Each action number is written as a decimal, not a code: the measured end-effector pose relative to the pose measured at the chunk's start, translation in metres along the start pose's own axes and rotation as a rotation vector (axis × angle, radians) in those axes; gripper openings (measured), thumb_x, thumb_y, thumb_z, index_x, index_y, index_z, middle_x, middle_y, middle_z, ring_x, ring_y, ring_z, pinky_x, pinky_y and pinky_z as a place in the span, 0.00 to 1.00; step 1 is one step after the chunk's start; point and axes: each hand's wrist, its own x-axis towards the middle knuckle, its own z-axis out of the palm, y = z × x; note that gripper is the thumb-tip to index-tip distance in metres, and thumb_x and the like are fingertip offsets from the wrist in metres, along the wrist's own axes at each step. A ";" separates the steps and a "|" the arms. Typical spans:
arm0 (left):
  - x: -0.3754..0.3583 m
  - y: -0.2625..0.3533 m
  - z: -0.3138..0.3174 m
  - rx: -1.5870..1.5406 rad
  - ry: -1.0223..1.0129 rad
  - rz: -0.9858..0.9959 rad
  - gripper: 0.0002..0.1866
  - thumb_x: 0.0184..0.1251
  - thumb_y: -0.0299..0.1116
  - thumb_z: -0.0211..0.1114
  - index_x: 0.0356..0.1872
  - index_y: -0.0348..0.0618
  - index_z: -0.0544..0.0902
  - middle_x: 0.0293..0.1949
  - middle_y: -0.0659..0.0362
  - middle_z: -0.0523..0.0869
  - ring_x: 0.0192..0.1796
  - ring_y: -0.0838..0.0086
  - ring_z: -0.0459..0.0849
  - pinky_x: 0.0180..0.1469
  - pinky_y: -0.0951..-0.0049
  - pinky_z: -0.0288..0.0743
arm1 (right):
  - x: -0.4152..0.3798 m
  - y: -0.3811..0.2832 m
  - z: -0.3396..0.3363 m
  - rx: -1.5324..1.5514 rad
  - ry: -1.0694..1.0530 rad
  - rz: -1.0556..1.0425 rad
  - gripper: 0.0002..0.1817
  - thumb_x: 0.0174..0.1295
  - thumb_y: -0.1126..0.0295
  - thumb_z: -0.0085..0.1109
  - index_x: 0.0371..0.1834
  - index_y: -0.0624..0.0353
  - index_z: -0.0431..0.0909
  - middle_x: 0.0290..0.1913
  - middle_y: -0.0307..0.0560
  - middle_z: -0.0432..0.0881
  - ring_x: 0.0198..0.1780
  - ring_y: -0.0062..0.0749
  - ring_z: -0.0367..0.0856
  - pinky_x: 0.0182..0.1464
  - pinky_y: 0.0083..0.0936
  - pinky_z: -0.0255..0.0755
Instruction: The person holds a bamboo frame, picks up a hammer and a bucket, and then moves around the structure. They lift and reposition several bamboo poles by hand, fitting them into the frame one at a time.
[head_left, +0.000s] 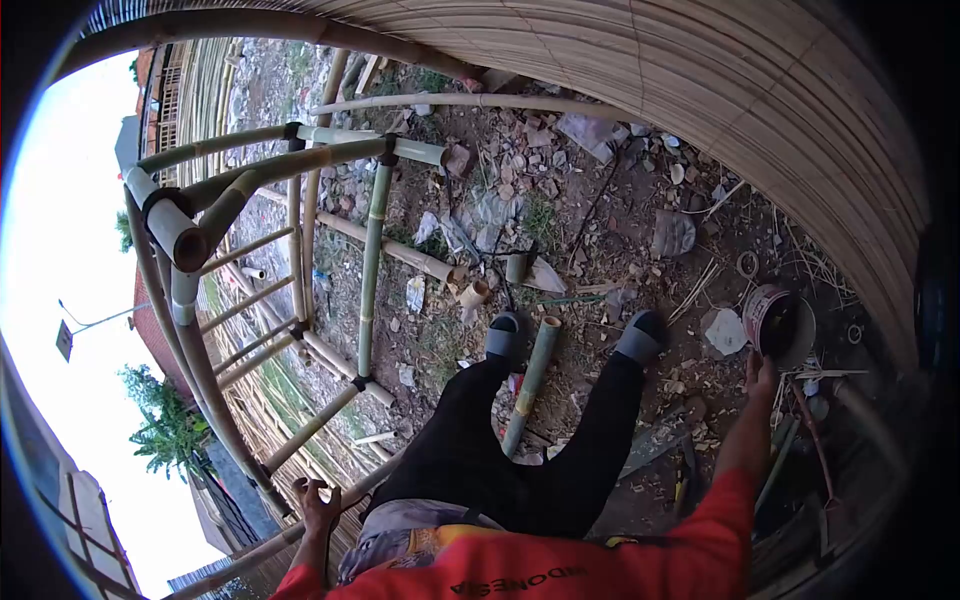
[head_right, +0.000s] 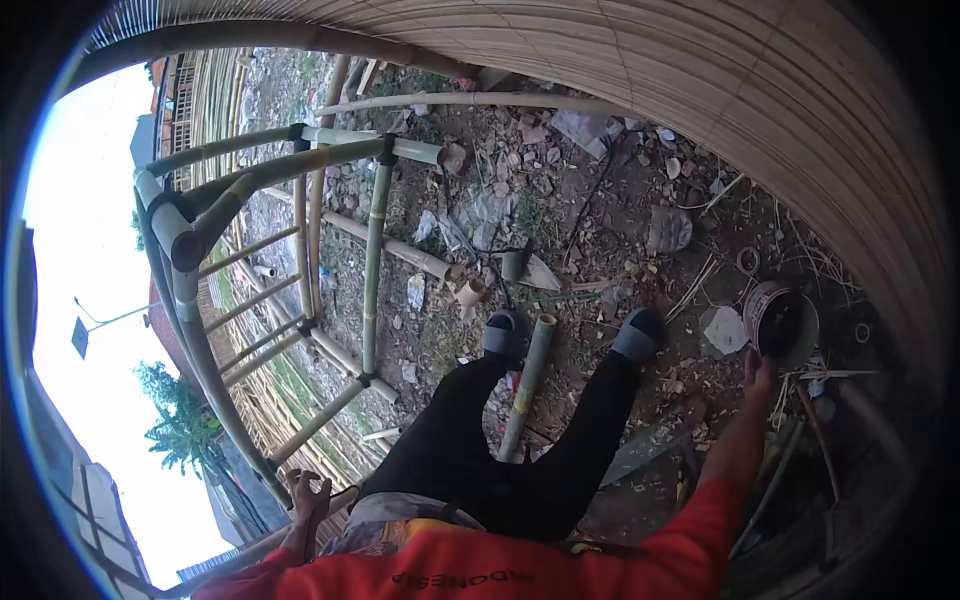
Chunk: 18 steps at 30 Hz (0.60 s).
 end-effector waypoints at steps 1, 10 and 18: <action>-0.009 0.000 -0.004 0.026 0.019 -0.023 0.17 0.51 0.34 0.77 0.37 0.39 0.79 0.51 0.42 0.71 0.58 0.46 0.73 0.59 0.52 0.71 | 0.003 -0.007 -0.005 0.096 -0.154 0.028 0.15 0.70 0.75 0.54 0.58 0.67 0.73 0.52 0.54 0.81 0.53 0.42 0.83 0.57 0.37 0.85; -0.046 -0.048 -0.002 -0.212 0.011 -0.263 0.16 0.54 0.33 0.76 0.37 0.40 0.78 0.57 0.39 0.70 0.62 0.43 0.71 0.66 0.53 0.65 | -0.150 -0.006 0.071 -0.472 0.338 0.006 0.25 0.69 0.53 0.59 0.67 0.41 0.69 0.58 0.43 0.76 0.51 0.39 0.79 0.46 0.36 0.81; 0.060 -0.166 0.001 -0.909 0.397 -0.748 0.20 0.65 0.45 0.72 0.46 0.39 0.80 0.59 0.45 0.70 0.57 0.55 0.77 0.54 0.60 0.77 | -0.384 0.105 0.325 -1.172 0.117 -0.555 0.37 0.68 0.51 0.61 0.71 0.64 0.63 0.56 0.62 0.80 0.44 0.50 0.83 0.43 0.38 0.78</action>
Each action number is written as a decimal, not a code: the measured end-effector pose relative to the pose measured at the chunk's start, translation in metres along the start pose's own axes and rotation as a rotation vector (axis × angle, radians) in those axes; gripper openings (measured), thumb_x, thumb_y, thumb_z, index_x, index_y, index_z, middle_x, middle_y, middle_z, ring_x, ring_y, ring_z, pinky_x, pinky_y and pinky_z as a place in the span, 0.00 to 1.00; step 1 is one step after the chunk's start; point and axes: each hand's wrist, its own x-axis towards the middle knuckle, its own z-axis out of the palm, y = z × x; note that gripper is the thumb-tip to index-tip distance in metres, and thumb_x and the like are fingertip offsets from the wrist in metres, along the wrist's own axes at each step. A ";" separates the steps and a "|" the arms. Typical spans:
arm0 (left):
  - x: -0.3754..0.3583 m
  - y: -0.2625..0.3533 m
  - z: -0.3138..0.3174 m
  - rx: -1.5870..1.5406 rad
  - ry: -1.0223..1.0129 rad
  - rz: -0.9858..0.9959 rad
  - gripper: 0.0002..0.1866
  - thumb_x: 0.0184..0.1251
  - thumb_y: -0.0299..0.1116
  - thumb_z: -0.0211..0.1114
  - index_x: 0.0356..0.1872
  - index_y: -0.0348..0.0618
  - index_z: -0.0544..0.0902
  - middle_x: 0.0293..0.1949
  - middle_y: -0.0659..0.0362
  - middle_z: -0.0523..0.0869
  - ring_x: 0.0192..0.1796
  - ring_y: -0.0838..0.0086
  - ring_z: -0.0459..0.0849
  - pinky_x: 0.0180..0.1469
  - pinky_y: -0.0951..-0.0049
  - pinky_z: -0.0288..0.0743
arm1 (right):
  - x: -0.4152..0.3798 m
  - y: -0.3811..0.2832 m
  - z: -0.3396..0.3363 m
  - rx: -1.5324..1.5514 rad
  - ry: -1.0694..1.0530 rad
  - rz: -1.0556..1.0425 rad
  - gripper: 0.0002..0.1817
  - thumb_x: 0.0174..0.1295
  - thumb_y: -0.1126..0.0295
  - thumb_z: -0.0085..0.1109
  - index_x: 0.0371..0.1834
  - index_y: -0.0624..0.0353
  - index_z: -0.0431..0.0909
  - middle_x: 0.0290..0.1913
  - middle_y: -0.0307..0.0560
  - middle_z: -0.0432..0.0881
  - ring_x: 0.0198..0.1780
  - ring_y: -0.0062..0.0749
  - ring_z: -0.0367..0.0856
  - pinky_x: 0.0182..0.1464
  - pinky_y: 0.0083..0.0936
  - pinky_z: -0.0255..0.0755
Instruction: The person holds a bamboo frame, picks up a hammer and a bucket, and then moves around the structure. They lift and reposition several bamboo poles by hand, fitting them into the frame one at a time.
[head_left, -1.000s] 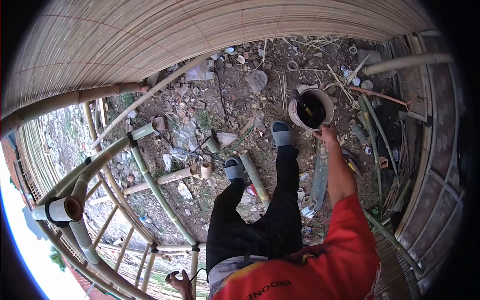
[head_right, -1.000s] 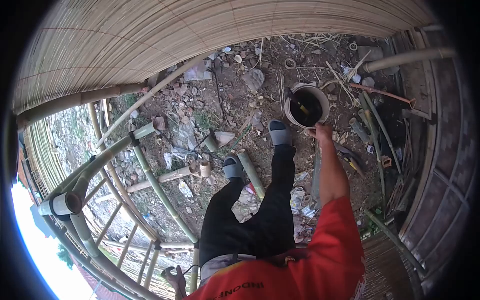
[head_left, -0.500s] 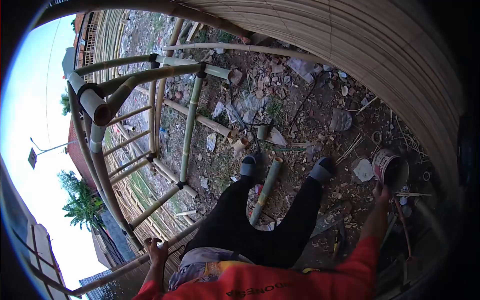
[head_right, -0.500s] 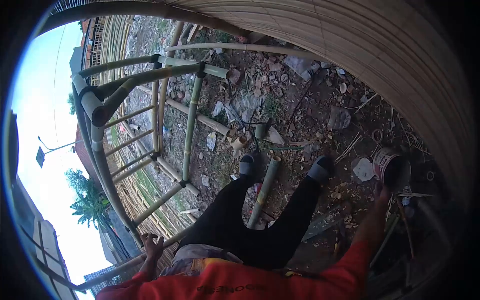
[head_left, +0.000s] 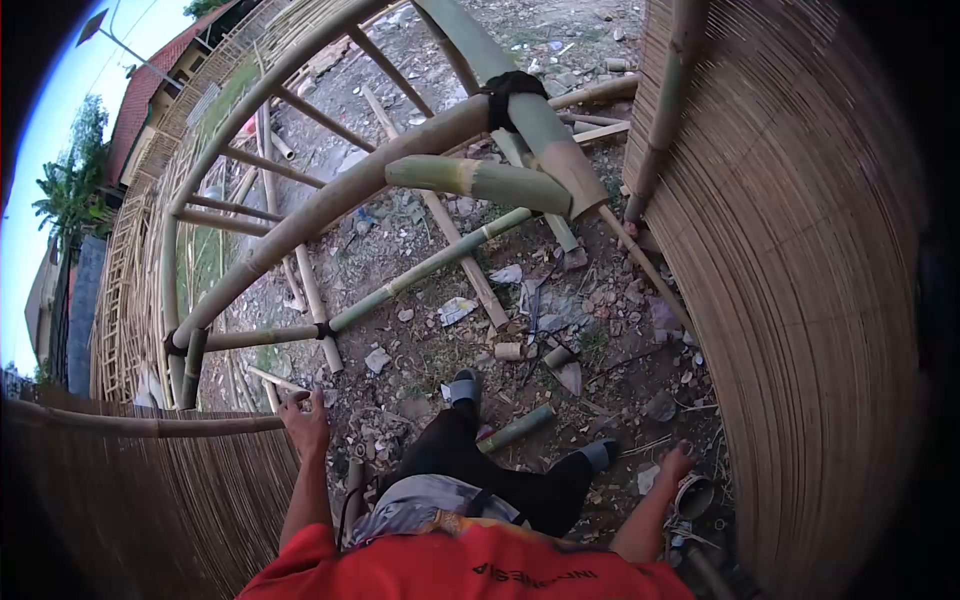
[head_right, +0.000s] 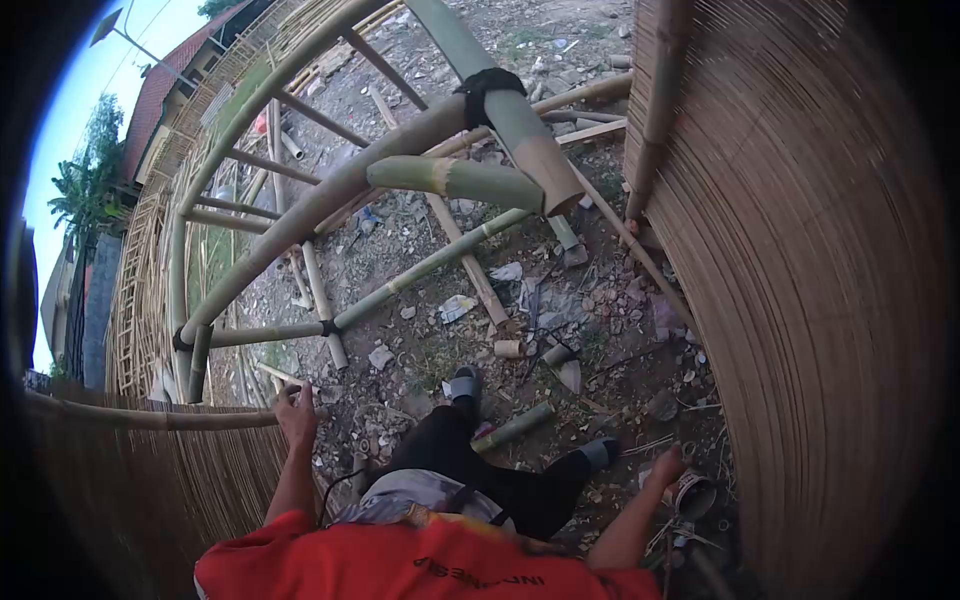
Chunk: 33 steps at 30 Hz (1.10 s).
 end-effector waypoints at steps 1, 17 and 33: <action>0.042 -0.019 0.003 -0.304 -0.069 -0.178 0.23 0.66 0.49 0.71 0.48 0.39 0.79 0.60 0.46 0.70 0.57 0.58 0.77 0.53 0.60 0.77 | 0.007 -0.024 0.033 -0.064 0.085 -0.171 0.36 0.68 0.53 0.63 0.72 0.61 0.62 0.53 0.55 0.81 0.33 0.39 0.84 0.28 0.31 0.79; 0.311 0.002 0.006 -1.918 -0.329 -0.596 0.61 0.53 0.72 0.69 0.77 0.43 0.52 0.76 0.39 0.51 0.78 0.49 0.57 0.68 0.35 0.66 | -0.983 -0.637 0.312 -0.273 -0.401 -2.315 0.49 0.51 0.30 0.68 0.70 0.52 0.72 0.57 0.57 0.83 0.59 0.50 0.82 0.59 0.46 0.76; 0.383 0.036 -0.004 -2.112 -0.118 -0.908 0.31 0.62 0.49 0.73 0.57 0.36 0.76 0.51 0.52 0.83 0.60 0.62 0.80 0.68 0.54 0.72 | -1.202 -0.668 0.725 -1.195 -0.820 -2.430 0.57 0.34 0.62 0.84 0.72 0.54 0.62 0.53 0.66 0.83 0.59 0.58 0.81 0.61 0.43 0.74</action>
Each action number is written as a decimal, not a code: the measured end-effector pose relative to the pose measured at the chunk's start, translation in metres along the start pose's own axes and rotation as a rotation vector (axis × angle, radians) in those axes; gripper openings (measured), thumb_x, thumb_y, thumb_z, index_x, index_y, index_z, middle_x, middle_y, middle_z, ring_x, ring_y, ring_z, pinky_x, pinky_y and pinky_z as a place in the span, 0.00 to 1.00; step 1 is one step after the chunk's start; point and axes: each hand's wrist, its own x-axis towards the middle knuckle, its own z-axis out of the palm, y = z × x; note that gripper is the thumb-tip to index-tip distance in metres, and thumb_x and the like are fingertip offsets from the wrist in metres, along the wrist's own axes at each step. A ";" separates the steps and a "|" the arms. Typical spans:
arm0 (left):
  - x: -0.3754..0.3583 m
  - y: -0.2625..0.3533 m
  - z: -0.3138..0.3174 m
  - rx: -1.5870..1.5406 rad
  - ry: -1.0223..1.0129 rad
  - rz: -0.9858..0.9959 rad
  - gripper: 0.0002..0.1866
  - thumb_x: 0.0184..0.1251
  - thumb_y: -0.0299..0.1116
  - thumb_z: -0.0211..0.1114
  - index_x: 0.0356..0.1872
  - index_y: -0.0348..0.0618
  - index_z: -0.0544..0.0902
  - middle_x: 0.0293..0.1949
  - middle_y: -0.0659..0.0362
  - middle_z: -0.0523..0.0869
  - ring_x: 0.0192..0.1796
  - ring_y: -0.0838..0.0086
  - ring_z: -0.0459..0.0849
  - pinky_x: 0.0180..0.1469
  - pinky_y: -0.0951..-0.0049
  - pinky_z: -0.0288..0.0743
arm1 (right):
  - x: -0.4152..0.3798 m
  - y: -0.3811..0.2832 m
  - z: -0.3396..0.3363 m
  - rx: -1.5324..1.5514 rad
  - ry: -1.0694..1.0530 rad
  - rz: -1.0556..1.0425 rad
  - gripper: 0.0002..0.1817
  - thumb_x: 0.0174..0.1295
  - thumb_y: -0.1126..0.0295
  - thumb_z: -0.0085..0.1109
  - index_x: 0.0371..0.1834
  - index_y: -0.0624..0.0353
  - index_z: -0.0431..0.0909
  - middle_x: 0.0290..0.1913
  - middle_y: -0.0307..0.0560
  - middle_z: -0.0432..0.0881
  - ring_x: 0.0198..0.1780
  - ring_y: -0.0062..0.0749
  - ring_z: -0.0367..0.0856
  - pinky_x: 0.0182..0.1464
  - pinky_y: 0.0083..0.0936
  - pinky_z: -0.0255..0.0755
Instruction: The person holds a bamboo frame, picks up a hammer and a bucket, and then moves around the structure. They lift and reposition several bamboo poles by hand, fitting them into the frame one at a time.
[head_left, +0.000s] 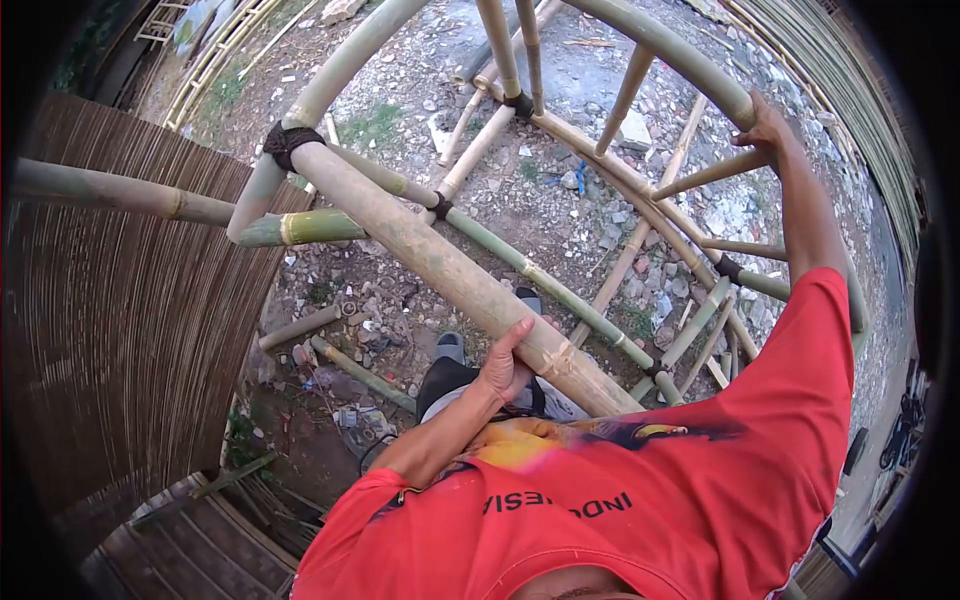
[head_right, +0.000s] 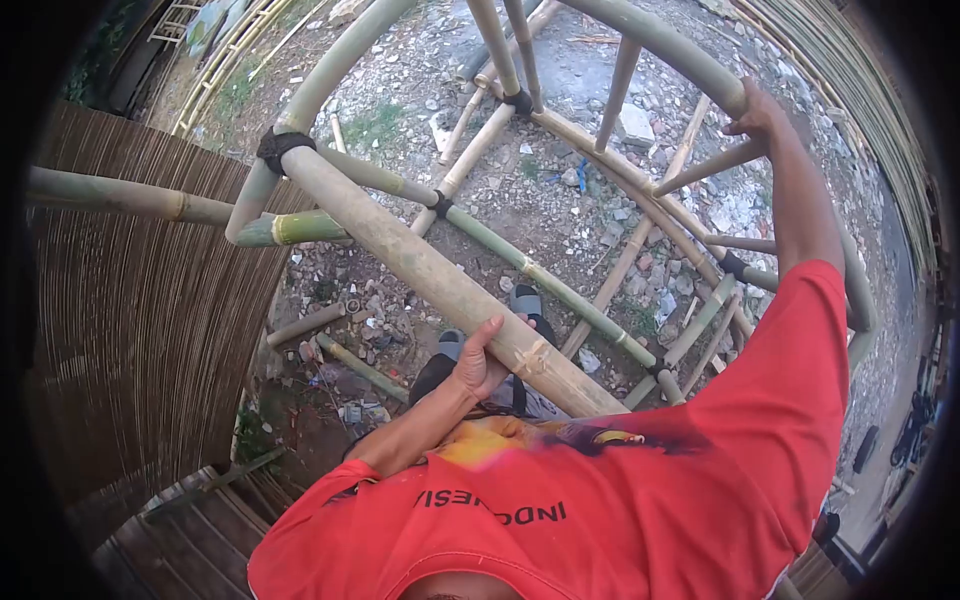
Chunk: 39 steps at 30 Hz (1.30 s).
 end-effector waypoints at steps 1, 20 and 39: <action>-0.003 -0.003 -0.004 -0.015 -0.004 0.009 0.31 0.62 0.49 0.73 0.57 0.36 0.76 0.51 0.52 0.83 0.60 0.62 0.80 0.68 0.54 0.72 | -0.005 -0.004 -0.004 -0.002 -0.025 0.061 0.54 0.34 0.66 0.83 0.70 0.56 0.63 0.52 0.65 0.84 0.57 0.57 0.82 0.59 0.43 0.75; -0.083 0.010 -0.086 -0.233 -0.091 -0.265 0.29 0.58 0.27 0.70 0.61 0.53 0.69 0.60 0.51 0.78 0.68 0.57 0.73 0.75 0.44 0.58 | -0.111 -0.079 -0.015 0.027 0.147 0.060 0.56 0.31 0.77 0.69 0.76 0.59 0.63 0.59 0.64 0.80 0.61 0.54 0.79 0.68 0.37 0.68; -0.308 0.000 -0.313 -0.219 0.096 -0.536 0.28 0.65 0.36 0.72 0.61 0.38 0.71 0.60 0.50 0.77 0.67 0.58 0.73 0.74 0.52 0.62 | -0.523 -0.300 -0.029 -0.078 0.310 0.134 0.48 0.43 0.72 0.66 0.76 0.51 0.63 0.57 0.60 0.80 0.56 0.47 0.82 0.60 0.42 0.72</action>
